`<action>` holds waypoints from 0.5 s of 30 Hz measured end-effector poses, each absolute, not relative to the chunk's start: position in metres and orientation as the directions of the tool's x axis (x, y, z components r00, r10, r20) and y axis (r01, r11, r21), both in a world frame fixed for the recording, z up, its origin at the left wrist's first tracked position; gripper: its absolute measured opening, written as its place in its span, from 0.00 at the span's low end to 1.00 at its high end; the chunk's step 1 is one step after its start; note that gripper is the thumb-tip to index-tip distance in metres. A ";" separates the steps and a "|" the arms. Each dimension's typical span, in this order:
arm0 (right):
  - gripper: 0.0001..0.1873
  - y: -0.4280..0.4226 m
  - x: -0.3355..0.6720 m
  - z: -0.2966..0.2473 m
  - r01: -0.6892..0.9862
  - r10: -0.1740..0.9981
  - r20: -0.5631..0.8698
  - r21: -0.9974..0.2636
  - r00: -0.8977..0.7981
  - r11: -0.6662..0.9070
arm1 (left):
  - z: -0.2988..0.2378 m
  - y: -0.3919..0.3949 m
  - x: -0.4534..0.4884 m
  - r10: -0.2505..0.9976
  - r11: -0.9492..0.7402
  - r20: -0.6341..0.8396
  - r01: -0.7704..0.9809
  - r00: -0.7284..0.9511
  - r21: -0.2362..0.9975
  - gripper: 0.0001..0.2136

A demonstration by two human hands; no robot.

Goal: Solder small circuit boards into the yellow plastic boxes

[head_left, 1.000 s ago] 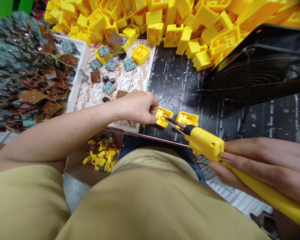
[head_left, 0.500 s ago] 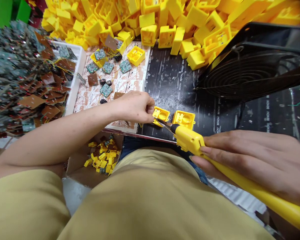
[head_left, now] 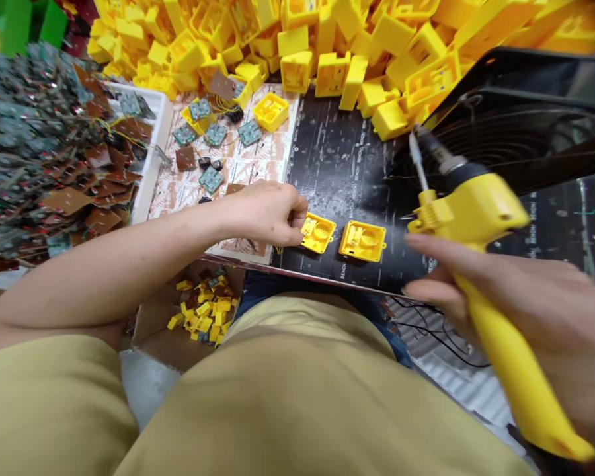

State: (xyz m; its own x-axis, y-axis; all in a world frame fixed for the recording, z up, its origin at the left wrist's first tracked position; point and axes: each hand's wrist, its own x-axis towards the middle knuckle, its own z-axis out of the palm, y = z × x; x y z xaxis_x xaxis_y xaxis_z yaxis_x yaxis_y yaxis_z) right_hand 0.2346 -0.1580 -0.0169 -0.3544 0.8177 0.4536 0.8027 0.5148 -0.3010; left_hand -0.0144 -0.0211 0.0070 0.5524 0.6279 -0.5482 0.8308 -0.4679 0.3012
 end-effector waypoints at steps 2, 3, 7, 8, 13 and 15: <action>0.11 -0.153 0.231 -0.023 0.754 0.777 0.461 -0.290 -0.429 0.589 | 0.008 -0.021 -0.015 0.622 -0.470 -0.550 0.828 0.557 0.307 0.01; 0.09 -0.151 0.231 -0.027 0.737 0.759 0.476 -0.288 -0.444 0.612 | 0.008 -0.021 -0.015 0.621 -0.471 -0.551 0.827 0.558 0.307 0.01; 0.11 -0.144 0.235 -0.042 0.721 0.709 0.535 -0.242 -0.459 0.649 | 0.009 -0.022 -0.015 0.624 -0.469 -0.551 0.829 0.554 0.304 0.02; 0.11 -0.142 0.235 -0.044 0.725 0.704 0.540 -0.228 -0.462 0.650 | 0.008 -0.022 -0.014 0.625 -0.468 -0.551 0.830 0.553 0.303 0.02; 0.10 -0.135 0.230 -0.046 0.740 0.697 0.556 -0.202 -0.453 0.642 | 0.008 -0.026 -0.012 0.647 -0.469 -0.536 0.837 0.543 0.281 0.01; 0.11 -0.132 0.230 -0.048 0.727 0.679 0.567 -0.192 -0.467 0.660 | 0.012 -0.023 -0.018 0.643 -0.491 -0.513 0.820 0.568 0.293 0.03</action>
